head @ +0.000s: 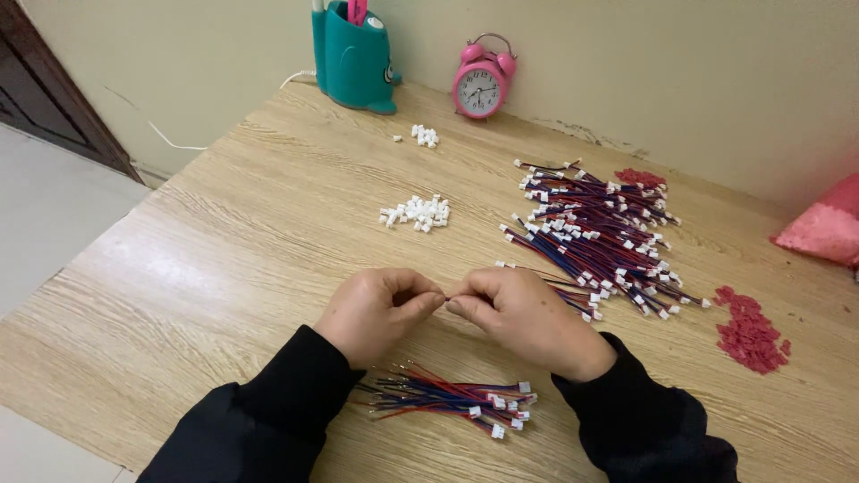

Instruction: Attaching small white plastic connectors to the ends of wire bundles on a wooden table.

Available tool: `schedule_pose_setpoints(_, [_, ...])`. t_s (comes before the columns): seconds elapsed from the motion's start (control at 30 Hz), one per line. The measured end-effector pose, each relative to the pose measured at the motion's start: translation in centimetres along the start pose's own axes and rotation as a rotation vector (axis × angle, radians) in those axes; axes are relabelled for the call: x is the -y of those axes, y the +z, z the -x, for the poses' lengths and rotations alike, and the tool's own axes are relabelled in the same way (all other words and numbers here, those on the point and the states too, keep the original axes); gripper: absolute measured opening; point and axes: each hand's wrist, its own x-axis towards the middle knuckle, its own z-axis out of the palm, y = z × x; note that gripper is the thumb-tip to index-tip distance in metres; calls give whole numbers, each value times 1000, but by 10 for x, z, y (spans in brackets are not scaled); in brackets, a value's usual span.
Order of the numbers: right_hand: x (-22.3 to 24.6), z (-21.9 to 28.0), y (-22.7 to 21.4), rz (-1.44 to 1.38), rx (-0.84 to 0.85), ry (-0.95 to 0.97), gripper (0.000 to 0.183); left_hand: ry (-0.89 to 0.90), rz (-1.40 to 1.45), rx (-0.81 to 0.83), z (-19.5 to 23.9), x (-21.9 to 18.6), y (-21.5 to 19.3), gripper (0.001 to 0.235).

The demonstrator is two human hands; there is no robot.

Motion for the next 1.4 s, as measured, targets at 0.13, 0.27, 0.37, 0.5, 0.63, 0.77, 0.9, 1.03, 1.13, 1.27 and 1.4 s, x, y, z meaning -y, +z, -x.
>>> schedule_pose_setpoints(0.13, [-18,-2,2,-72,7,30,15,-49,77,7,-9,15,1,21])
schedule_pose_setpoints(0.27, [-12,1,-8,-103,-69,99,14,7,410,-57,-14,29,-5,25])
schedule_pose_setpoints(0.37, [-10,1,-10,-131,-87,104,13,27,464,-47,-13,30,-1,24])
schedule_pose_setpoints(0.5, [-10,1,-7,-143,-76,101,13,63,461,-28,-12,26,5,25])
schedule_pose_setpoints(0.63, [-10,0,-5,-153,-63,128,13,54,487,-20,-13,32,10,17])
schedule_pose_setpoints(0.77, [-15,-2,-1,-207,-77,142,14,82,488,-34,-12,29,9,12])
schedule_pose_setpoints(0.9, [-19,-3,3,-294,-123,162,16,97,529,-58,-13,29,8,12])
schedule_pose_setpoints(1.03, [-23,-5,9,-329,-145,168,17,100,522,-85,-14,30,10,12])
schedule_pose_setpoints(1.13, [-20,-5,9,-367,-174,152,17,86,557,-103,-17,36,15,13])
schedule_pose_setpoints(1.27, [-14,-3,7,-297,-209,129,15,63,614,-103,-14,30,16,17])
schedule_pose_setpoints(1.4, [-12,-4,10,-314,-229,129,12,32,769,-77,-11,19,21,24])
